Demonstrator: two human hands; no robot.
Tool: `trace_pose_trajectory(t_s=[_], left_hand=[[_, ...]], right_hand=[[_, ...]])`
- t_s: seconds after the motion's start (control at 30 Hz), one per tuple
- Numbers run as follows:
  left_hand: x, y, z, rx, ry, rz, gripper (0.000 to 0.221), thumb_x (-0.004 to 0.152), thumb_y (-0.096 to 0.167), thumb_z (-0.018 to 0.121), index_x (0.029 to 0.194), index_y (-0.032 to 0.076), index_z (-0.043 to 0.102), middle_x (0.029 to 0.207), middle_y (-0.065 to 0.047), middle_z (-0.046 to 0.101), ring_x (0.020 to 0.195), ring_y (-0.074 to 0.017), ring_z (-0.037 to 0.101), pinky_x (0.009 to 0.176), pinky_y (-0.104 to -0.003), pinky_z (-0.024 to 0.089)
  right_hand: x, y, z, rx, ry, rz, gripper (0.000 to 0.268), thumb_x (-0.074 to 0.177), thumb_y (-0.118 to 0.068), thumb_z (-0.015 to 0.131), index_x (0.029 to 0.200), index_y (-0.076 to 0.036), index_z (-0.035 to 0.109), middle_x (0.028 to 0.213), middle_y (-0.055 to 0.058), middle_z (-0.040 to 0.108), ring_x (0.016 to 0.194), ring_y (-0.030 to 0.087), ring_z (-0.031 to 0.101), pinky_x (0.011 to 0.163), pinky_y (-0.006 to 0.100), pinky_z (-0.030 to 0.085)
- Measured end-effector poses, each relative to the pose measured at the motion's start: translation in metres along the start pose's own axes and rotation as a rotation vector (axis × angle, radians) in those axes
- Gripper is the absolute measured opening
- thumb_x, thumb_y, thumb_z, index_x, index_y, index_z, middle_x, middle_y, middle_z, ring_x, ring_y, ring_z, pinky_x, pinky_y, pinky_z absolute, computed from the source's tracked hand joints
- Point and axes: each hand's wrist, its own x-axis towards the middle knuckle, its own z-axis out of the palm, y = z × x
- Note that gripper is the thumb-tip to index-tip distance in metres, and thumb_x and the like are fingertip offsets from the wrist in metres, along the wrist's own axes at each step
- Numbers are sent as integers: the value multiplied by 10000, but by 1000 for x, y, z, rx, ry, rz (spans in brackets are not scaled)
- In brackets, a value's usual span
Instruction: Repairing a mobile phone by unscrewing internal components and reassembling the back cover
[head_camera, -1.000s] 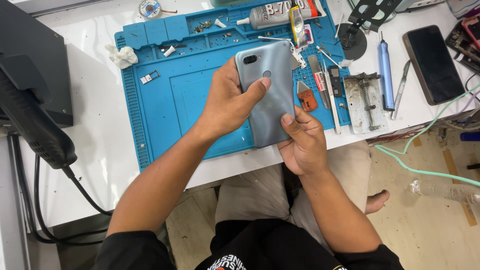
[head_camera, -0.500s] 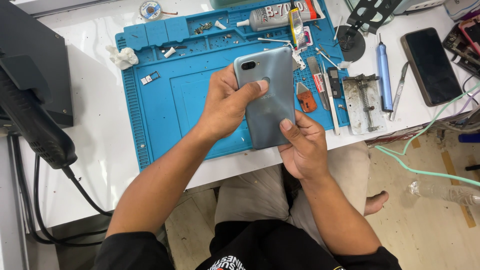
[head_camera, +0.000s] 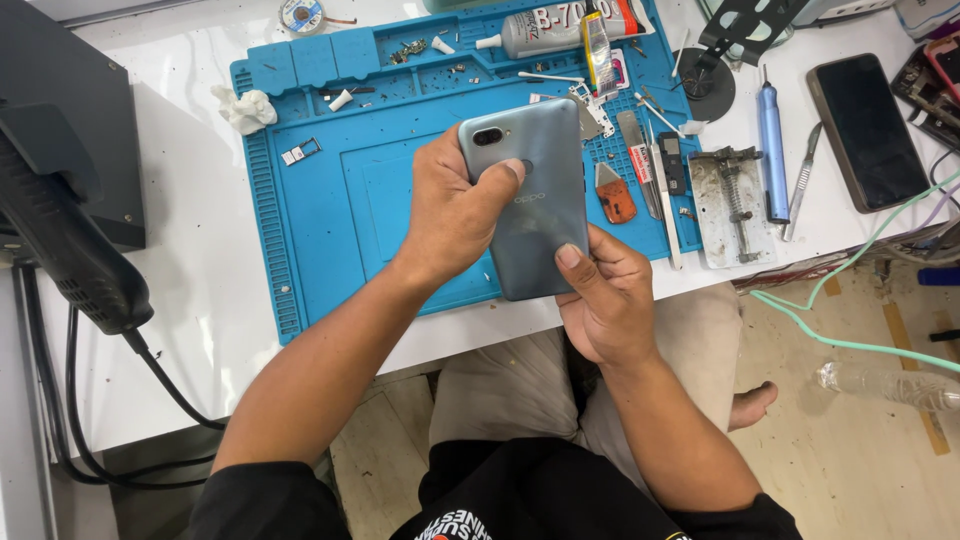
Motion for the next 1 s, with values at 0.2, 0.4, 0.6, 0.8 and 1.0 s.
trace_pose_trajectory(t_s=[0.2, 0.4, 0.6, 0.8, 1.0], left_hand=[[-2, 6, 5, 29, 67, 7, 55, 790, 27, 685, 836, 37, 658, 649, -73, 628, 654, -90, 588, 544, -261, 522], [-3, 8, 8, 50, 109, 12, 120, 753, 47, 762, 821, 39, 663, 630, -85, 636, 635, -77, 603, 504, -246, 517], [-4, 5, 9, 60, 121, 33, 110, 752, 70, 763, 800, 57, 664, 612, -73, 630, 613, -73, 603, 461, -245, 497], [-19, 28, 12, 280, -155, 107, 398, 936, 280, 650, 1222, 64, 478, 1127, -119, 570, 1060, -183, 585, 816, -307, 510], [-26, 22, 1, 484, -458, 307, 887, 1125, 535, 570, 1721, 144, 42, 1836, -111, 60, 1784, -320, 141, 1516, -458, 264]], right_hand=[[0, 10, -16, -66, -5, -1, 226, 995, 33, 582, 1187, 141, 634, 904, 211, 710, 950, 270, 718, 901, 530, 637], [3, 10, -22, -182, -23, -20, 190, 981, 37, 618, 1150, 115, 660, 788, 116, 657, 868, 178, 701, 837, 429, 648], [4, 11, -21, -246, -44, -17, 204, 961, 29, 646, 1154, 95, 659, 805, 131, 675, 840, 179, 698, 804, 404, 644], [14, 3, -35, -67, -52, 148, 204, 950, -63, 676, 1135, -10, 610, 916, 82, 677, 858, 163, 667, 803, 304, 556], [9, 6, -44, 285, -204, 464, 500, 929, -300, 738, 1239, 30, 525, 701, 74, 587, 504, 253, 574, 466, 331, 445]])
